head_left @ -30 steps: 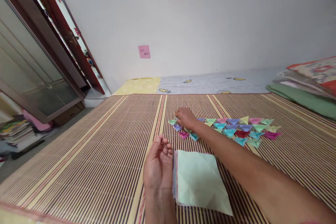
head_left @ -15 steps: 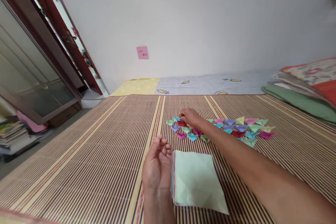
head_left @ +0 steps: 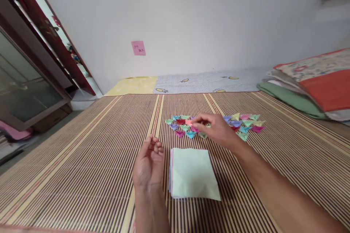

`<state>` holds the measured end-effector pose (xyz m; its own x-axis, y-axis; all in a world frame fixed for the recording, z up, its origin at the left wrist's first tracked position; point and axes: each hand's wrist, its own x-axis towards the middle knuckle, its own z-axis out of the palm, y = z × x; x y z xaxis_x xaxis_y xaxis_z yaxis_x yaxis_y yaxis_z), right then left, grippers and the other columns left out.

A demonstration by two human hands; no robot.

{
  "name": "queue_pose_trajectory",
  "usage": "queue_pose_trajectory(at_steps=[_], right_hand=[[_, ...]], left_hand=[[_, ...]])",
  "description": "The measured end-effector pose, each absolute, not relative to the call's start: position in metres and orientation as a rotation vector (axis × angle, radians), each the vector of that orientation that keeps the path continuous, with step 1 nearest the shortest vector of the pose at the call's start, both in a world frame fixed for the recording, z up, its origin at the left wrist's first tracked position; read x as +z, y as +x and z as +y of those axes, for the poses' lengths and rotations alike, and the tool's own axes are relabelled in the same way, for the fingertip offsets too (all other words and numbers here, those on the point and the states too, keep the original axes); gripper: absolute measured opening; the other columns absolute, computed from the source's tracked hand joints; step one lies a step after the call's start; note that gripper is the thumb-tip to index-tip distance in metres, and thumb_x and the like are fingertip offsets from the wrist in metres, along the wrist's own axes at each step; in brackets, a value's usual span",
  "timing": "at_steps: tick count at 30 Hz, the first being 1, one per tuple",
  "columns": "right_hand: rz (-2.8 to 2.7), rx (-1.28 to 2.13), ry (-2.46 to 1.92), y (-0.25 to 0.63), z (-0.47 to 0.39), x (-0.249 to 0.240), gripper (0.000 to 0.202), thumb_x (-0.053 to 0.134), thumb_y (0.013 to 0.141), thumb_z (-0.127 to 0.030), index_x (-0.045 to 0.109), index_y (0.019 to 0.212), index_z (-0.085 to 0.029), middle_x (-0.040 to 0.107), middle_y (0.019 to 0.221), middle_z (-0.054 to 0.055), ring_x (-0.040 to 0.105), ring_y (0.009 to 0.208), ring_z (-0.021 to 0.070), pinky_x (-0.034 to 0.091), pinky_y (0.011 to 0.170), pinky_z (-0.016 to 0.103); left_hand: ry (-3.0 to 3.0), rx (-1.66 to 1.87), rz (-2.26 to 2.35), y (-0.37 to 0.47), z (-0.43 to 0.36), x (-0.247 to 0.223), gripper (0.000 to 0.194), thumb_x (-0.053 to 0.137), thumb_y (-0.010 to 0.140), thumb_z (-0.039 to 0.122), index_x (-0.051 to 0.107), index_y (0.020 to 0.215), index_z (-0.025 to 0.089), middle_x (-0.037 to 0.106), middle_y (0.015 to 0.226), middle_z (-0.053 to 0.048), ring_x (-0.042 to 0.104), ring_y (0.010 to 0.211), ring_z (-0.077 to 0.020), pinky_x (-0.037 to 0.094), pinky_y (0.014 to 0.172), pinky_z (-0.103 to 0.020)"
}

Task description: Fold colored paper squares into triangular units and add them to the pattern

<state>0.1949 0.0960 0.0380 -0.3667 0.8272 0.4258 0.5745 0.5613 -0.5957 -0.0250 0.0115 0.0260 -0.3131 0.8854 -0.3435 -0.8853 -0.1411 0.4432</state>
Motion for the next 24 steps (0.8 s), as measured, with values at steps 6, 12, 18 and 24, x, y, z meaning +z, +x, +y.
queue_pose_trajectory(at_steps=[6,12,18,24], right_hand=[[-2.254,0.688,-1.179,0.203,-0.024,-0.004,0.044,0.085,0.080,-0.020,0.072,0.121,-0.027,0.069,0.131,0.007,0.065,0.123,0.0299,0.053,0.105,0.054],[-2.334,0.482,-1.255,0.174,-0.054,-0.050,0.066,0.086,0.067,0.001,0.067,0.127,-0.019,0.065,0.135,0.014,0.060,0.128,0.0373,0.051,0.109,0.058],[-2.292,0.476,-1.216,0.173,-0.050,-0.049,0.047,0.081,0.072,0.003,0.068,0.111,-0.020,0.069,0.119,0.010,0.067,0.111,0.0322,0.058,0.098,0.051],[-2.273,0.577,-1.190,0.177,-0.047,-0.047,0.039,0.078,0.076,0.004,0.069,0.107,-0.019,0.069,0.112,0.008,0.067,0.107,0.0275,0.058,0.094,0.045]], left_hand=[[0.011,1.819,0.703,-0.040,0.006,0.030,0.025,0.049,0.100,0.007,0.070,0.086,0.009,0.065,0.075,-0.004,0.062,0.061,-0.0104,0.052,0.054,-0.019],[-0.008,1.863,0.708,-0.051,0.002,0.029,0.025,0.048,0.100,0.007,0.069,0.086,0.009,0.064,0.074,-0.003,0.062,0.061,-0.0107,0.052,0.054,-0.019],[0.008,1.861,0.712,-0.052,0.004,0.025,0.021,0.052,0.097,0.006,0.069,0.086,0.010,0.065,0.075,-0.004,0.062,0.062,-0.0108,0.052,0.055,-0.019],[0.011,1.826,0.716,-0.047,0.007,0.025,0.017,0.056,0.094,0.006,0.069,0.085,0.012,0.064,0.073,-0.003,0.061,0.061,-0.0106,0.050,0.054,-0.018]])
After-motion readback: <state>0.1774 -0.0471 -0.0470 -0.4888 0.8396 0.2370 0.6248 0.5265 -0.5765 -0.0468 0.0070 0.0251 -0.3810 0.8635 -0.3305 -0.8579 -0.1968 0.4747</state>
